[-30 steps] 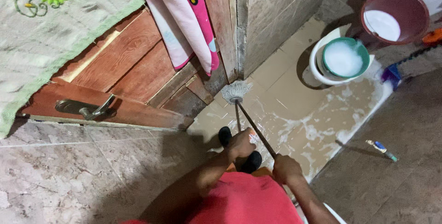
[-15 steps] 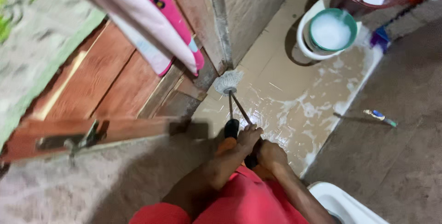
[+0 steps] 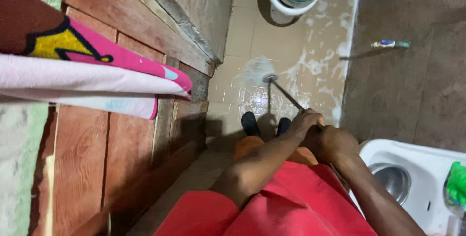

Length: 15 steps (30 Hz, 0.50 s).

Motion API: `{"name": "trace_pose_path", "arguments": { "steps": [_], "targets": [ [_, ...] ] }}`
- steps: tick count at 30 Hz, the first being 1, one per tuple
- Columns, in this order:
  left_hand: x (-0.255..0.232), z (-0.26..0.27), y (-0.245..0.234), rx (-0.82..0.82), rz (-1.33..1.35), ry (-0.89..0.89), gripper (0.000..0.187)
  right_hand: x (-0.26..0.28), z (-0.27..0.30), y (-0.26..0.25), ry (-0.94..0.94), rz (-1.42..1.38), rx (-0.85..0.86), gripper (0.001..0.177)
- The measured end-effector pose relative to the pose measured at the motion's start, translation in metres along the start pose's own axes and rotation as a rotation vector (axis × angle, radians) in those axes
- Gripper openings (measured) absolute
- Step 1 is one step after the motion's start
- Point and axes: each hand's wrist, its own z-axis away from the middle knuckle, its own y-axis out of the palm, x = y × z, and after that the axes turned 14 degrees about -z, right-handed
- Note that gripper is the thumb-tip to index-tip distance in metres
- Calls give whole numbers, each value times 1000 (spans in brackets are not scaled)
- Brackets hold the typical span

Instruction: The person wets a mop in a bucket of soapy water, wrings it out by hand, and scrubs the bathroom floor near a floor drain and toilet.

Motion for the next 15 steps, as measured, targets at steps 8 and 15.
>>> {"name": "trace_pose_path", "arguments": {
  "steps": [8, 15],
  "targets": [
    [19, -6, 33, 161, 88, 88, 18, -21, 22, 15, -162, -338, -230, 54],
    [-10, 23, -67, 297, -84, 124, 28, 6, 43, 15, -304, -263, -365, 53]
  ]
}}
